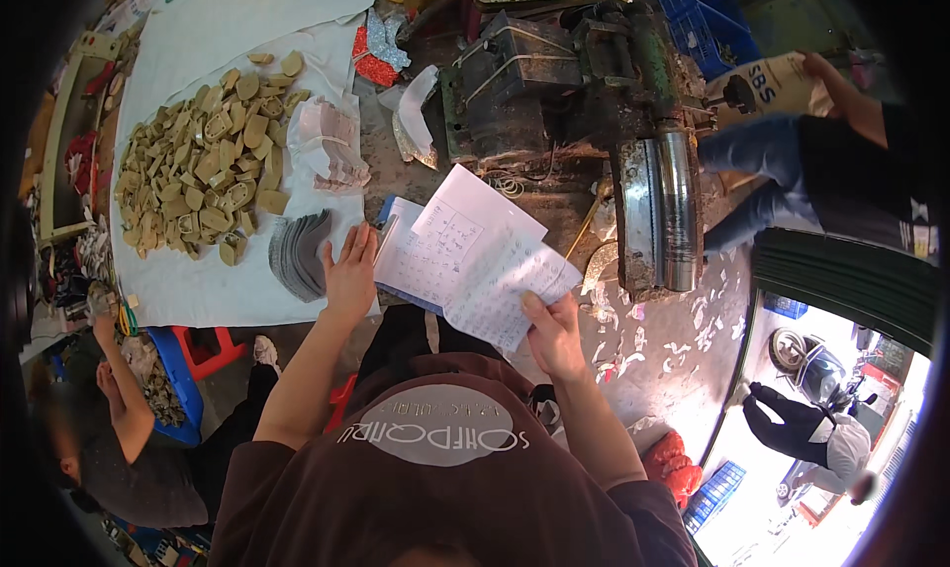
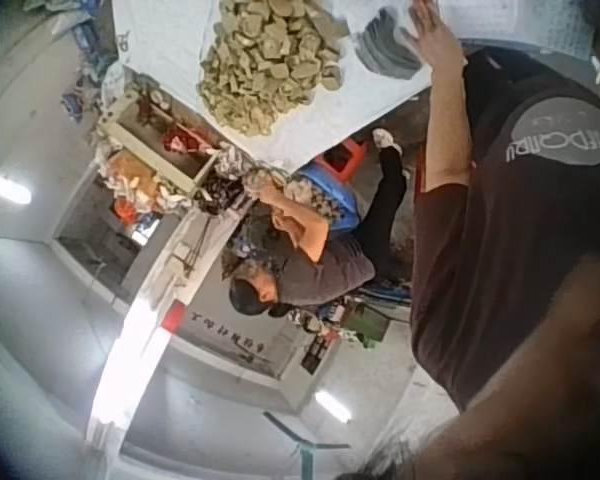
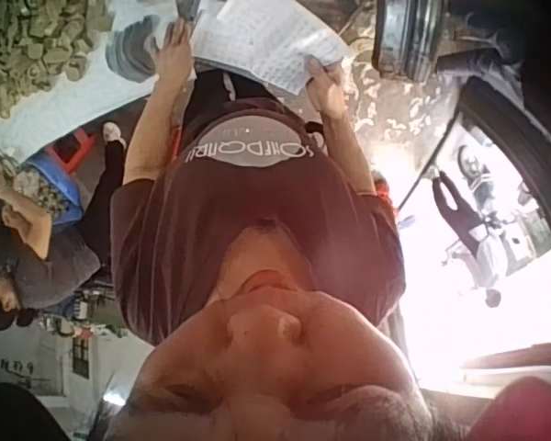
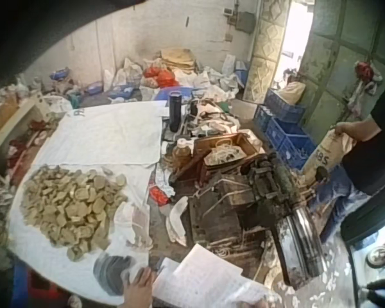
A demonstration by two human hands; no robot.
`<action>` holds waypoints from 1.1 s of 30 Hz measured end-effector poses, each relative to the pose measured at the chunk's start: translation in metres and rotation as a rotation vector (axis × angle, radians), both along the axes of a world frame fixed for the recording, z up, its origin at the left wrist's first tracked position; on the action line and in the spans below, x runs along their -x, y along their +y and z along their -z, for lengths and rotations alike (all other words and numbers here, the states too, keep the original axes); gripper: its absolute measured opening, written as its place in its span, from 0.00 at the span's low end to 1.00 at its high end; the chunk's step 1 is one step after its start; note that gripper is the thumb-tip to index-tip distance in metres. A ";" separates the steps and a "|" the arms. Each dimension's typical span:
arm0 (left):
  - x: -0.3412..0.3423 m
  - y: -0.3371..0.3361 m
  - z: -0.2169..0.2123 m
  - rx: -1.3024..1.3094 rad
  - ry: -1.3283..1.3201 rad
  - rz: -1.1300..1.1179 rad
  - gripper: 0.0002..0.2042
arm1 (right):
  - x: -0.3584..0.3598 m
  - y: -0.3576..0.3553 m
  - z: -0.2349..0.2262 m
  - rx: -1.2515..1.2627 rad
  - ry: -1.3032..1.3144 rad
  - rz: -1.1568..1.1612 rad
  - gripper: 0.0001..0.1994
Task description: The person walks through a cluttered workshop and approaches a table covered with beige plastic parts. They pick up a stack of grey curved plastic pieces, separate them, and place them on the table. The person then picks up a clipboard, flips through the pages, and places it back down. Finally, they pick up a single grey piece and examine it closely.
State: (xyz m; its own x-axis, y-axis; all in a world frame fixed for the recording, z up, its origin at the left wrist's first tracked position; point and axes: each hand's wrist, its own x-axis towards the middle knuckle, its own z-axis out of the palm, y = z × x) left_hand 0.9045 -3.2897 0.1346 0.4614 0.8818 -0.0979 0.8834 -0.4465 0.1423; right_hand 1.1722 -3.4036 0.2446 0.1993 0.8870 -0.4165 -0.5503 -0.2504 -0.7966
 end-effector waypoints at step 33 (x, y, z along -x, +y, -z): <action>0.000 0.000 -0.003 -0.002 -0.022 -0.021 0.24 | 0.001 0.119 0.101 0.476 -1.688 -0.491 0.33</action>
